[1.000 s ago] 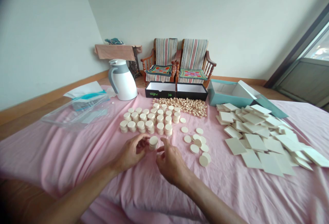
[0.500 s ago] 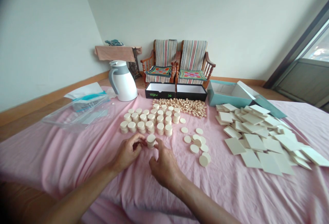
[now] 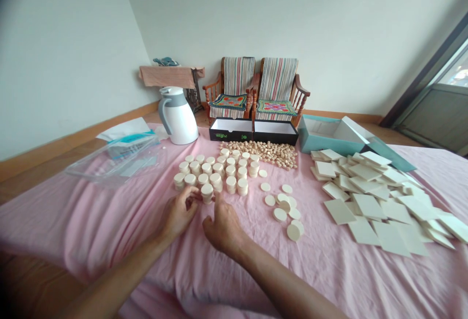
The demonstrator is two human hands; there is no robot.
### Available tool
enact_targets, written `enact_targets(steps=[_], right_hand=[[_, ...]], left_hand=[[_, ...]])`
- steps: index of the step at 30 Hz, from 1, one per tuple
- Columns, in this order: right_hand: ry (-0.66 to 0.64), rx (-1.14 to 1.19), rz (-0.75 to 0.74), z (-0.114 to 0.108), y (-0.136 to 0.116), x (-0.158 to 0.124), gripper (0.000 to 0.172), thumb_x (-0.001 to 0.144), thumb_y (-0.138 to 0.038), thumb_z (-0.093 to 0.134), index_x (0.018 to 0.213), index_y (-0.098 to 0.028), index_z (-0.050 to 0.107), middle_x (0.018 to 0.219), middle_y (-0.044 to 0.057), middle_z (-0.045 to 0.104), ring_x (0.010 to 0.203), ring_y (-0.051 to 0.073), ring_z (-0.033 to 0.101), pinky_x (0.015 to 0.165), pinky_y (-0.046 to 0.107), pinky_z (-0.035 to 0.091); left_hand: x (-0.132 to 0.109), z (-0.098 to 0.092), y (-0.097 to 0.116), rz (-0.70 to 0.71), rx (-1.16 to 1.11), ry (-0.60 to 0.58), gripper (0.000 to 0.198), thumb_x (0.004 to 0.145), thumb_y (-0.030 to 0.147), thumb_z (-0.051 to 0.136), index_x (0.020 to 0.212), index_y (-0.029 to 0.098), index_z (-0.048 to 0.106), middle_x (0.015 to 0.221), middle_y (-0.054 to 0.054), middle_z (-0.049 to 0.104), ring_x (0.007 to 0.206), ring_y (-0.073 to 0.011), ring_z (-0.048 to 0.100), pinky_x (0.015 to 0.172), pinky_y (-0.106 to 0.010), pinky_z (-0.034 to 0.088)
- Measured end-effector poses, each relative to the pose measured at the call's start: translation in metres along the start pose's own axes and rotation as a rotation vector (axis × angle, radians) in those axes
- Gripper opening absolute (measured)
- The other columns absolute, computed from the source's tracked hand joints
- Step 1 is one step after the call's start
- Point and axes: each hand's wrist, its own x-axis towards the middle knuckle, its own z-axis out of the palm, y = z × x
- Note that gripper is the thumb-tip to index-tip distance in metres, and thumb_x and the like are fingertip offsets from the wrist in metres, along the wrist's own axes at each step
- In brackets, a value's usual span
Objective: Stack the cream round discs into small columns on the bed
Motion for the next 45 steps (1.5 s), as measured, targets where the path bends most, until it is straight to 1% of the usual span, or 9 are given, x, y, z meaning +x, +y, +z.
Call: enact_targets(steps=[7, 13, 19, 23, 26, 29, 34, 38, 45], right_hand=[[0.018, -0.032, 0.004, 0.009, 0.0, 0.005, 0.063, 0.066, -0.007, 0.048, 0.128, -0.02, 0.04, 0.108, 0.008, 0.064, 0.089, 0.021, 0.061, 0.077, 0.033, 0.046], [0.055, -0.012, -0.039, 0.001, 0.008, -0.001, 0.055, 0.068, -0.009, 0.05, 0.121, -0.019, 0.046, 0.104, 0.007, 0.063, 0.078, 0.017, 0.061, 0.069, 0.029, 0.046], [0.116, -0.092, -0.044, -0.04, 0.037, -0.021, 0.035, 0.071, -0.009, 0.049, 0.105, -0.018, 0.055, 0.099, 0.005, 0.062, 0.059, 0.009, 0.055, 0.06, 0.024, 0.043], [0.222, -0.321, -0.106, -0.083, 0.065, -0.036, 0.038, 0.067, -0.001, 0.045, 0.097, -0.017, 0.062, 0.091, 0.005, 0.061, 0.076, 0.015, 0.056, 0.071, 0.028, 0.042], [0.263, -0.464, -0.109, -0.115, 0.084, -0.046, 0.042, 0.064, 0.003, 0.044, 0.093, -0.019, 0.066, 0.092, 0.007, 0.062, 0.089, 0.019, 0.052, 0.078, 0.031, 0.041], [0.259, -0.521, -0.057, -0.136, 0.1, -0.052, 0.044, 0.064, 0.003, 0.046, 0.095, -0.02, 0.066, 0.095, 0.006, 0.063, 0.088, 0.02, 0.052, 0.077, 0.031, 0.04], [0.154, -0.458, -0.095, -0.141, 0.117, -0.056, 0.043, 0.066, 0.001, 0.053, 0.103, -0.02, 0.064, 0.102, 0.008, 0.06, 0.096, 0.02, 0.052, 0.082, 0.031, 0.04], [0.155, -0.447, -0.113, -0.137, 0.121, -0.055, 0.04, 0.069, 0.0, 0.051, 0.104, -0.017, 0.062, 0.104, 0.01, 0.056, 0.093, 0.019, 0.054, 0.079, 0.03, 0.042], [0.128, -0.508, -0.094, -0.143, 0.118, -0.049, 0.031, 0.069, -0.002, 0.051, 0.097, -0.014, 0.059, 0.095, 0.009, 0.053, 0.084, 0.017, 0.054, 0.074, 0.028, 0.041]], left_hand=[[0.002, 0.003, -0.008, -0.013, 0.035, 0.049, 0.018, 0.077, 0.013, 0.046, 0.09, 0.023, 0.054, 0.086, 0.001, 0.069, 0.076, -0.0152, 0.065, 0.067, -0.024, 0.047], [0.004, 0.002, -0.013, 0.003, 0.041, 0.119, 0.022, 0.073, 0.013, 0.048, 0.092, 0.022, 0.053, 0.085, 0.001, 0.067, 0.072, -0.0152, 0.064, 0.065, -0.025, 0.047], [0.004, -0.002, -0.009, 0.164, -0.083, 0.434, 0.023, 0.076, 0.014, 0.049, 0.099, 0.017, 0.053, 0.092, -0.005, 0.063, 0.074, -0.0144, 0.061, 0.066, -0.024, 0.048], [0.0, -0.003, -0.002, 0.257, -0.123, 0.503, 0.024, 0.078, 0.015, 0.05, 0.102, 0.016, 0.052, 0.092, -0.006, 0.062, 0.075, -0.0141, 0.06, 0.07, -0.026, 0.049], [-0.007, -0.004, 0.013, 0.318, -0.057, 0.395, 0.025, 0.08, 0.015, 0.048, 0.104, 0.017, 0.052, 0.09, -0.005, 0.063, 0.077, -0.014, 0.06, 0.072, -0.025, 0.048], [-0.016, 0.0, 0.037, 0.356, -0.015, 0.076, 0.024, 0.081, 0.016, 0.045, 0.102, 0.019, 0.055, 0.086, -0.003, 0.064, 0.071, -0.0122, 0.059, 0.068, -0.022, 0.048], [-0.021, 0.022, 0.067, 0.321, -0.038, -0.295, 0.024, 0.081, 0.015, 0.044, 0.1, 0.019, 0.058, 0.076, -0.001, 0.061, 0.064, -0.0116, 0.057, 0.062, -0.022, 0.045], [-0.014, 0.039, 0.067, 0.282, -0.048, -0.344, 0.023, 0.079, 0.013, 0.045, 0.095, 0.019, 0.061, 0.072, 0.0, 0.061, 0.063, -0.012, 0.056, 0.06, -0.022, 0.043], [-0.009, 0.05, 0.056, 0.261, -0.091, -0.261, 0.02, 0.08, 0.013, 0.046, 0.092, 0.019, 0.061, 0.072, 0.001, 0.061, 0.063, -0.0116, 0.056, 0.062, -0.022, 0.043]])
